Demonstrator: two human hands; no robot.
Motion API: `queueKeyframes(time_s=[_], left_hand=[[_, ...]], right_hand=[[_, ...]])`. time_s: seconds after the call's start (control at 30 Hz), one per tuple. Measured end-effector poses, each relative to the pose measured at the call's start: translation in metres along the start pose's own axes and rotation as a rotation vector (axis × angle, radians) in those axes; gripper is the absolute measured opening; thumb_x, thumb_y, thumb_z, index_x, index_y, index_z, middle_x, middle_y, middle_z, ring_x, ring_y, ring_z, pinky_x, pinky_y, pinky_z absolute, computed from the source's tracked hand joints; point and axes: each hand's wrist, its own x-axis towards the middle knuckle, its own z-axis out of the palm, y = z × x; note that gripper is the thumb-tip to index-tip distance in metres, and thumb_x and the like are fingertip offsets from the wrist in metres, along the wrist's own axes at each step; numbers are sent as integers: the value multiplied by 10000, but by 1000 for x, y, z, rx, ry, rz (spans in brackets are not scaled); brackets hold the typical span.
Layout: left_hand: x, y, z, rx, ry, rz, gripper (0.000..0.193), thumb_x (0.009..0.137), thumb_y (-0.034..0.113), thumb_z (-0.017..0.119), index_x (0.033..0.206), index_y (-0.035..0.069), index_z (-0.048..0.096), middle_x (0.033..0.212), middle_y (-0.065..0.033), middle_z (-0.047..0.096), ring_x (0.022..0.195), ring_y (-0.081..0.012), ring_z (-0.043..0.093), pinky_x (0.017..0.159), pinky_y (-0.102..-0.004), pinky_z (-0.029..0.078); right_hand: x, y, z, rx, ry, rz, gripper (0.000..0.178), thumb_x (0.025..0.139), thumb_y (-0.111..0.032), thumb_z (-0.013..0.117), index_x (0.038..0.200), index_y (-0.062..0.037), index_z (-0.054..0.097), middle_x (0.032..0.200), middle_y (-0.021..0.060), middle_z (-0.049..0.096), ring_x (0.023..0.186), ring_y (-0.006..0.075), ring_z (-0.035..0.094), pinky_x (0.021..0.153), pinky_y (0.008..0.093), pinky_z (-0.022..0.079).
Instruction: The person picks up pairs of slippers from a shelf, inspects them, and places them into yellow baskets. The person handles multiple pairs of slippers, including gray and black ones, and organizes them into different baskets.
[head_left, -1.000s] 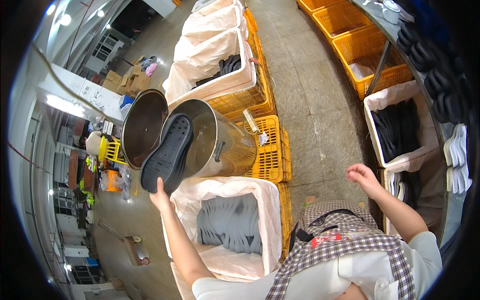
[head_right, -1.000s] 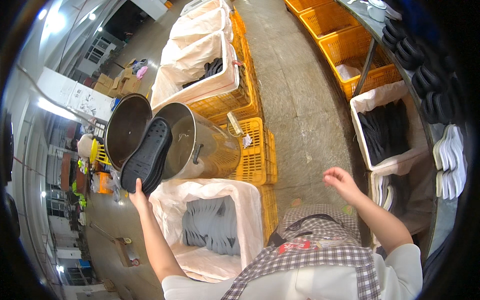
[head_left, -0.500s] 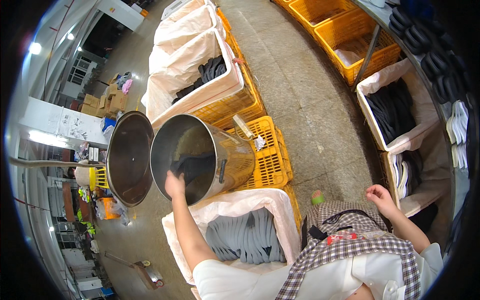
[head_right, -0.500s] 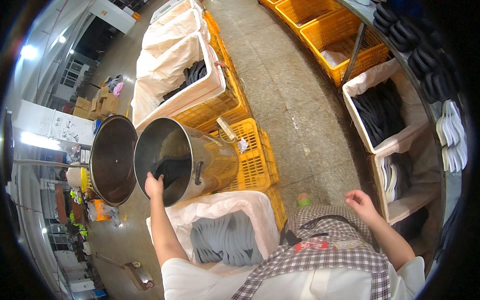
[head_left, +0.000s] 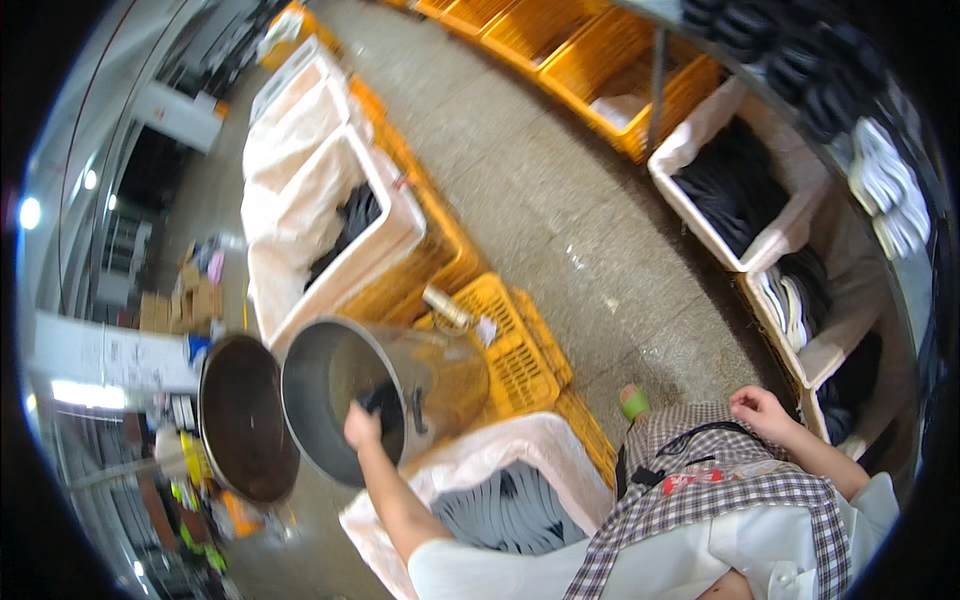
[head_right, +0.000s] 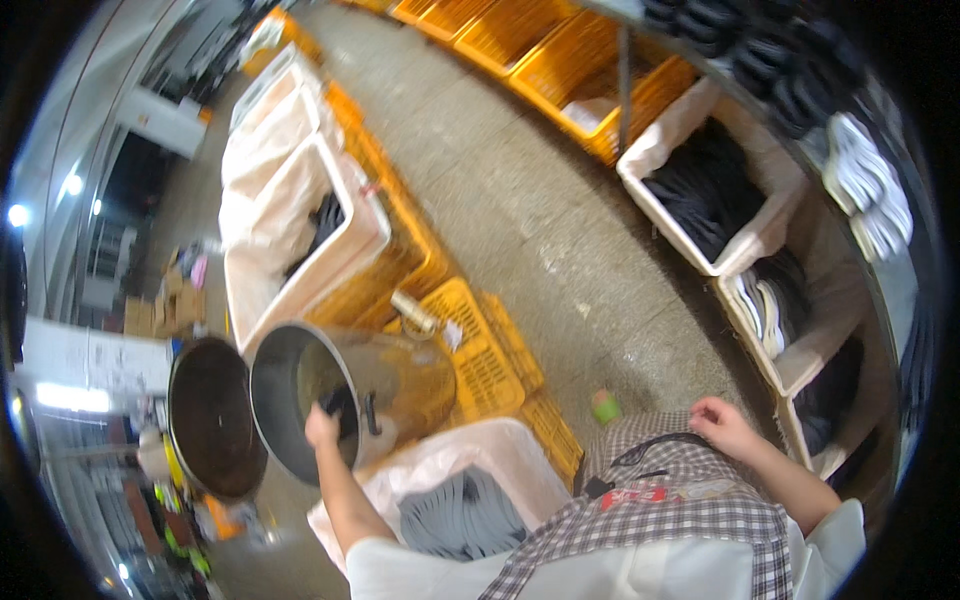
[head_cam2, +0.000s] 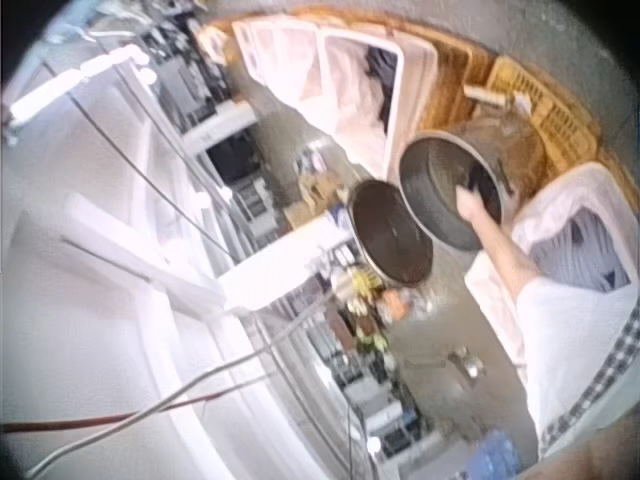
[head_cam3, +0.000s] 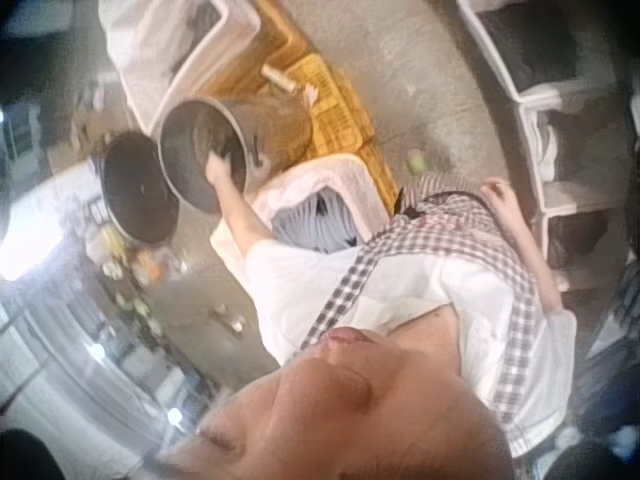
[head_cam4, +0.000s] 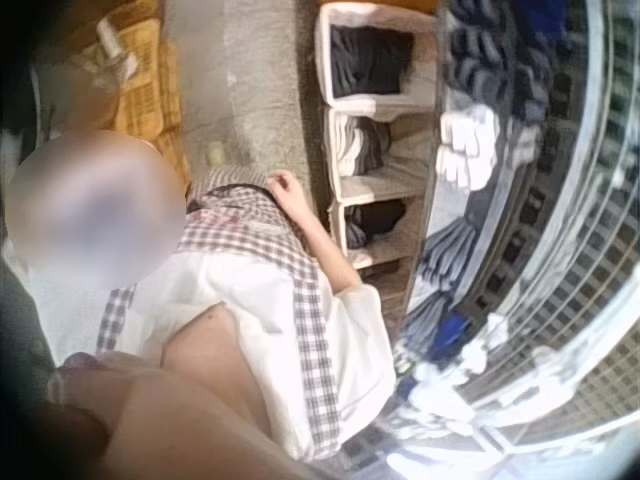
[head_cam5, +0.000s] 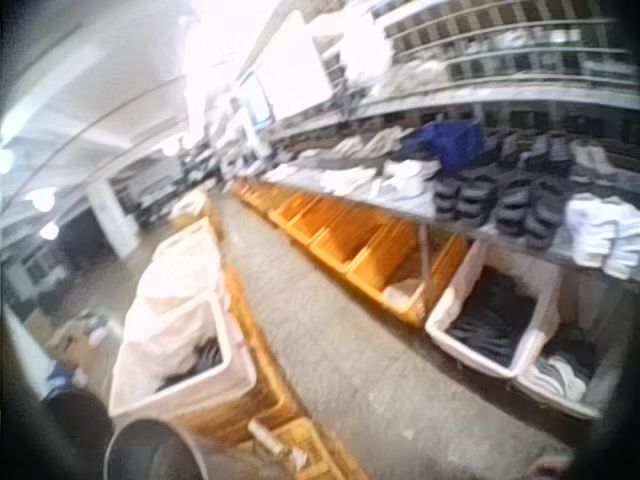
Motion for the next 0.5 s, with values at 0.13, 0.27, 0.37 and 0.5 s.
queueKeyframes(time_s=[0.13,0.27,0.37,0.5], left_hand=[[-19,-6,-21,-61,61,-47,621,701,368,759,1190,66,525,1068,-166,640,981,-344,616,825,-430,491],[-48,-26,-65,-24,186,-82,562,669,264,792,1081,-12,529,966,-210,644,910,-368,620,771,-429,493],[-76,-40,-104,3,308,-116,499,685,244,782,1039,6,523,901,-215,635,888,-374,619,756,-420,492],[-124,-51,-159,41,458,-88,435,787,372,680,984,10,542,897,-192,636,790,-376,635,689,-453,504]], right_hand=[[6,10,1,-69,-37,-90,273,850,-196,674,1057,-34,597,895,40,632,822,108,586,751,261,494],[4,12,-7,-116,-53,-157,292,853,-230,670,1058,-35,598,895,55,638,811,125,595,746,273,498],[-2,19,-20,-138,-27,-219,290,856,-243,662,1046,-33,602,895,61,641,817,134,603,746,282,500],[-19,44,-41,-105,10,-240,288,855,-250,658,1033,-29,607,901,64,644,830,138,611,749,285,502]])
